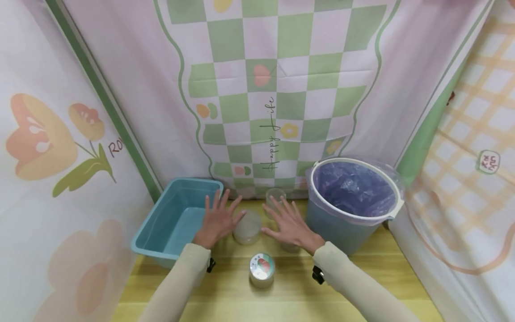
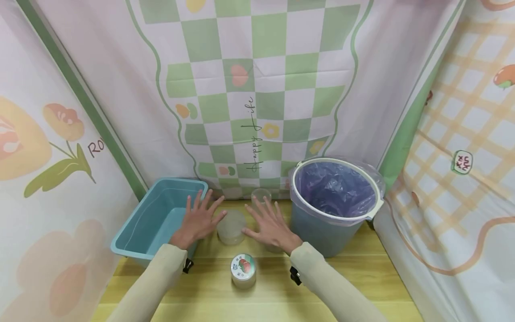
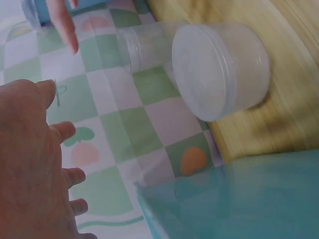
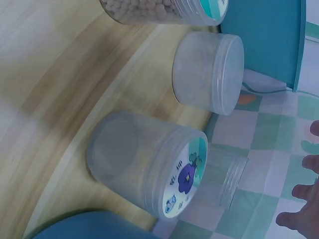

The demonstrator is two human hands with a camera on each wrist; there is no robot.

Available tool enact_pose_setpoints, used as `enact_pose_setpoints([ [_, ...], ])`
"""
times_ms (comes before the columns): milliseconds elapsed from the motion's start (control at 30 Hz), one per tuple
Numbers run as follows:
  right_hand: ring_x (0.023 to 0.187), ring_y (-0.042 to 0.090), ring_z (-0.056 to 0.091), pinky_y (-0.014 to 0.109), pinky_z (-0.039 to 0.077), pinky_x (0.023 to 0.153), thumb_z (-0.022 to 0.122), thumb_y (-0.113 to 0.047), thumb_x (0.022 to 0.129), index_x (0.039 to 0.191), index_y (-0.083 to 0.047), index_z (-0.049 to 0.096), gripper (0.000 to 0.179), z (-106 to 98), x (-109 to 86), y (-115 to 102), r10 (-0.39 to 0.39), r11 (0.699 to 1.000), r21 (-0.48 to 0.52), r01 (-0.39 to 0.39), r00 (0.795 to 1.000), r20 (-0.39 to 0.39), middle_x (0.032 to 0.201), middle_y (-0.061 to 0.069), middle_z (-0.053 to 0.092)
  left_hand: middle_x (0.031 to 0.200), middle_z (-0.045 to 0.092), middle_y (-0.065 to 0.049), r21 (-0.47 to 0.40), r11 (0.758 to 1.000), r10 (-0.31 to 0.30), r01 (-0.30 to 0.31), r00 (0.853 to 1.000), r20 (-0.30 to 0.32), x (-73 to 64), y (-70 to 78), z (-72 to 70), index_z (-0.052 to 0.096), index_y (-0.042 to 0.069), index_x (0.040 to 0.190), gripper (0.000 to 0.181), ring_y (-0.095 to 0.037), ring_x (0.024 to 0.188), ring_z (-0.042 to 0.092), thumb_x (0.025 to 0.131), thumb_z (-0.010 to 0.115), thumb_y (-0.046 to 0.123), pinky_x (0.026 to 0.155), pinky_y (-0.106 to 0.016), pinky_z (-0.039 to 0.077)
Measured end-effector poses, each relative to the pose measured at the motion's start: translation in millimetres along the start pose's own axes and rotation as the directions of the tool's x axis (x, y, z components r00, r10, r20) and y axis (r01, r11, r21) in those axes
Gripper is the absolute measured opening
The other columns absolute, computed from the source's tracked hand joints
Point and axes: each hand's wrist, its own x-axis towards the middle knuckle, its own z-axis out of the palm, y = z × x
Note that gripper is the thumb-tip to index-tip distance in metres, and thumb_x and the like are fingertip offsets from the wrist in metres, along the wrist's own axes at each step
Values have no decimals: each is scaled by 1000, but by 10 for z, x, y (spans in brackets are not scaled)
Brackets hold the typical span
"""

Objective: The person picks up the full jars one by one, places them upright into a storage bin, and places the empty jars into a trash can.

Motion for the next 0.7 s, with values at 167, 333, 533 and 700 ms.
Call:
enact_pose_setpoints([
  [167,163,58,19,80,11,127,56,-66,104,170,-18,40,83,14,-6,-49,-14,1000,-2,14,1000,15,182,18,16,182,20,-16,-29,999,-25,25,1000,-3,-38,-152,-93,39,32,171,62,-48,169,11,114,40,59,131,-77,6],
  [333,165,54,16,78,10,129,55,-68,104,171,-21,38,83,30,-19,-101,-16,1000,-6,16,1000,27,182,17,16,183,18,-16,-62,996,-57,56,998,-14,-88,-403,-143,37,32,171,62,-49,169,9,115,40,59,130,-79,4],
  [533,167,50,10,76,6,130,58,-67,103,172,-23,36,84,71,-48,-179,-23,1000,19,22,999,34,182,15,15,183,15,-18,-124,989,-86,85,996,2,-182,-584,-154,37,29,172,64,-50,169,4,115,41,57,129,-80,0],
  [700,168,48,5,76,5,130,57,-68,103,173,-24,33,86,129,-84,-232,-34,998,45,32,999,40,183,14,12,183,15,-19,-158,981,-117,117,993,6,-259,-695,-143,37,27,172,63,-51,168,3,115,42,55,129,-80,-3],
])
